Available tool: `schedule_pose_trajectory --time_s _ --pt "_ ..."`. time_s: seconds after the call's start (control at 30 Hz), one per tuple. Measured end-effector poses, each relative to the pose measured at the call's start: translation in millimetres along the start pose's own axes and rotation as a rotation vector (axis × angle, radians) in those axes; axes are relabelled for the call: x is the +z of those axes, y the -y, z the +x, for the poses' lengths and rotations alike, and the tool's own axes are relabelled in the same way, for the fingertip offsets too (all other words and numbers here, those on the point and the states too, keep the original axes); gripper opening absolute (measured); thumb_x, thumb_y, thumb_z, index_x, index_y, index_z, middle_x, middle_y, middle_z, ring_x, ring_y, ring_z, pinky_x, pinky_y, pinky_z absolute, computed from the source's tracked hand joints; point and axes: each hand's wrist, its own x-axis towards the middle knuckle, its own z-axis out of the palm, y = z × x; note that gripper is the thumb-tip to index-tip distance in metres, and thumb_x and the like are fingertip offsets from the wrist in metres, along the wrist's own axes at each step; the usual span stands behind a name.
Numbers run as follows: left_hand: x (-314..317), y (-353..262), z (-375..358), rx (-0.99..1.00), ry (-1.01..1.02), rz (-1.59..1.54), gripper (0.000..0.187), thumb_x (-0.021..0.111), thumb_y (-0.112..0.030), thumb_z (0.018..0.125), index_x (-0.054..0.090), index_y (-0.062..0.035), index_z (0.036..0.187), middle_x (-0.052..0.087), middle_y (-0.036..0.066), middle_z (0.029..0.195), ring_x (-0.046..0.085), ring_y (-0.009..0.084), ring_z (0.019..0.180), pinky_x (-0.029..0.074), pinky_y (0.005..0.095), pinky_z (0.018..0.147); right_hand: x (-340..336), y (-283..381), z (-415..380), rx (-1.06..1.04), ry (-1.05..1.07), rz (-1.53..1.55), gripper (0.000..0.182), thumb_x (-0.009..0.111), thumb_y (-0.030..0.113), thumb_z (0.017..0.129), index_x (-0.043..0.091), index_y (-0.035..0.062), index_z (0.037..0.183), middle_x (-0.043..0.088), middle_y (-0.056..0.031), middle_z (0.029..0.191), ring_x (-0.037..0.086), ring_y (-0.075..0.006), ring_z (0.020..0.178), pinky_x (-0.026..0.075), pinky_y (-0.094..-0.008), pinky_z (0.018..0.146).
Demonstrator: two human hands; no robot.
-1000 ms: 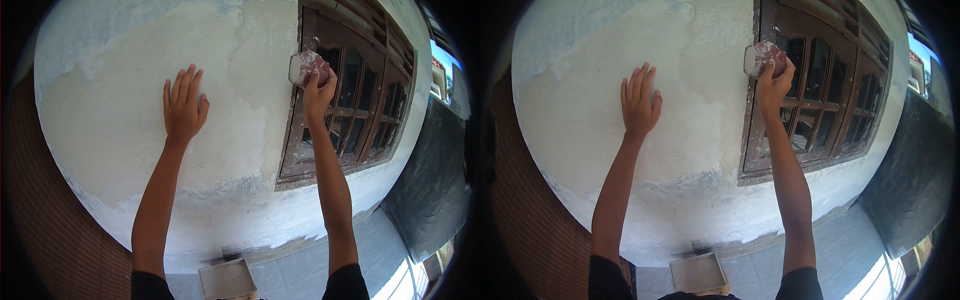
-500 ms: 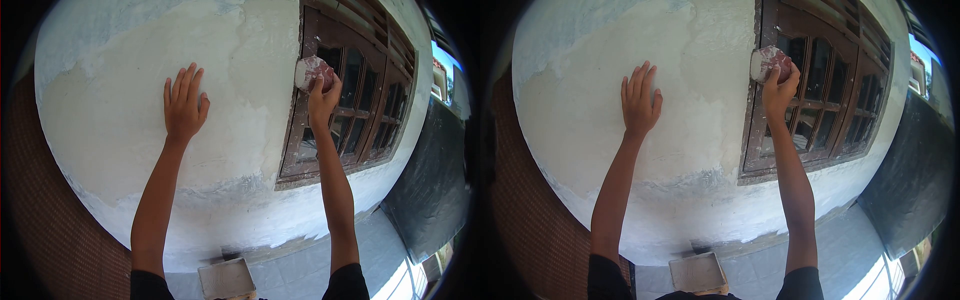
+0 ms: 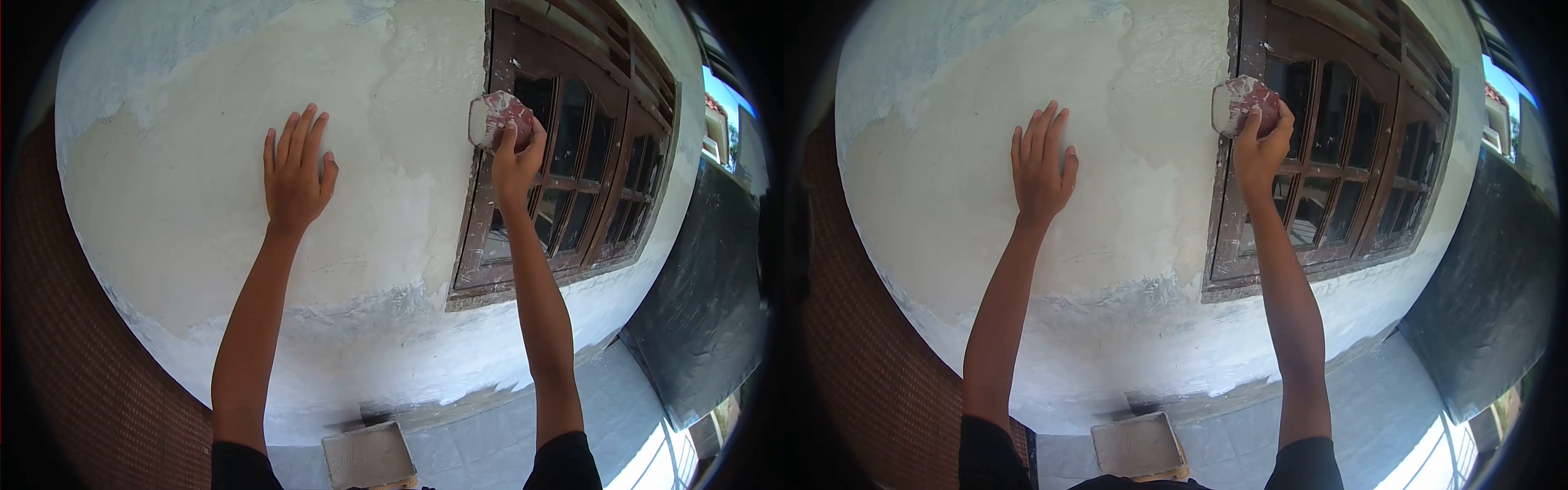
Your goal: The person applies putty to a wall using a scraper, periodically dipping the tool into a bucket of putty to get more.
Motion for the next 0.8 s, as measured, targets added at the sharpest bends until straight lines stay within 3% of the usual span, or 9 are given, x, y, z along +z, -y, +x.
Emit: schedule_pose_trajectory --time_s 0.07,0.17,0.23,0.3,0.43,0.5,0.6,0.67,0.8 --pt "0.1 -1.2 -0.4 -0.002 0.000 0.001 0.052 0.055 -0.014 0.090 0.049 -0.0125 0.143 0.045 0.004 0.152 0.039 0.0244 0.142 0.024 0.0505 0.118 -3.5 4.0 5.1 0.075 -0.132 0.045 0.036 0.060 0.013 0.097 0.050 -0.0041 0.127 0.060 -0.0149 0.111 0.060 -0.0201 0.097 0.048 -0.0348 0.089" --pt "0.9 -1.8 -0.9 -0.001 -0.008 -0.001 0.053 0.055 -0.014 0.090 0.050 -0.0123 0.142 0.046 0.005 0.152 0.039 0.0246 0.142 0.024 0.0506 0.118 -1.3 25.1 -10.7 0.127 0.006 0.240 0.034 0.057 0.011 0.100 0.048 -0.0046 0.129 0.059 -0.0127 0.110 0.060 -0.0158 0.097 0.051 -0.0287 0.085" --pt "1.7 -1.1 -0.7 0.000 -0.006 0.000 0.053 0.055 -0.014 0.090 0.050 -0.0125 0.143 0.046 0.005 0.151 0.040 0.0248 0.142 0.024 0.0507 0.118 16.3 28.4 -29.7 0.000 0.161 0.292 0.036 0.060 0.012 0.098 0.049 -0.0038 0.129 0.058 -0.0142 0.111 0.058 -0.0188 0.099 0.048 -0.0322 0.086" --pt "0.7 -1.2 -0.2 0.003 -0.012 -0.011 0.052 0.055 -0.014 0.090 0.050 -0.0126 0.143 0.046 0.005 0.151 0.040 0.0249 0.142 0.025 0.0508 0.118 29.7 45.0 -43.6 -0.207 0.284 0.096 0.038 0.062 0.012 0.094 0.051 -0.0018 0.128 0.057 -0.0170 0.106 0.052 -0.0271 0.098 0.035 -0.0387 0.092" --pt "0.8 0.1 -2.1 0.000 -0.020 -0.011 0.052 0.055 -0.014 0.091 0.050 -0.0131 0.143 0.046 0.005 0.151 0.040 0.0248 0.142 0.024 0.0509 0.118 42.4 58.6 -38.5 -0.249 0.335 0.051 0.038 0.062 0.014 0.094 0.051 -0.0004 0.129 0.058 -0.0154 0.105 0.052 -0.0266 0.098 0.030 -0.0395 0.095" --pt "0.4 0.0 -2.2 0.000 -0.016 -0.010 0.053 0.055 -0.014 0.091 0.050 -0.0132 0.143 0.046 0.004 0.151 0.039 0.0246 0.142 0.024 0.0509 0.118 44.3 37.9 -20.5 -0.149 0.175 -0.034 0.039 0.061 0.014 0.095 0.051 -0.0009 0.129 0.058 -0.0165 0.105 0.055 -0.0290 0.097 0.036 -0.0408 0.095" --pt "0.8 0.0 -2.5 -0.009 -0.007 -0.001 0.053 0.055 -0.014 0.091 0.049 -0.0134 0.143 0.045 0.004 0.152 0.039 0.0243 0.142 0.024 0.0509 0.118 26.4 14.5 12.4 0.063 0.069 0.021 0.040 0.060 0.015 0.096 0.049 -0.0021 0.130 0.059 -0.0174 0.111 0.059 -0.0277 0.101 0.043 -0.0392 0.094" --pt "0.7 -0.5 -3.0 -0.014 0.003 0.000 0.053 0.055 -0.014 0.091 0.049 -0.0135 0.143 0.045 0.004 0.152 0.038 0.0241 0.142 0.023 0.0509 0.119 12.1 13.1 25.2 0.270 -0.141 0.139 0.041 0.061 0.016 0.096 0.049 -0.0028 0.130 0.059 -0.0177 0.118 0.060 -0.0243 0.106 0.047 -0.0346 0.094" --pt "2.1 -0.3 -2.2 -0.009 -0.009 0.009 0.053 0.054 -0.015 0.091 0.049 -0.0136 0.143 0.045 0.004 0.152 0.039 0.0242 0.142 0.023 0.0509 0.119 10.2 29.4 10.6 0.265 -0.148 0.207 0.040 0.062 0.017 0.097 0.050 -0.0022 0.130 0.058 -0.0172 0.121 0.058 -0.0203 0.110 0.046 -0.0330 0.096"
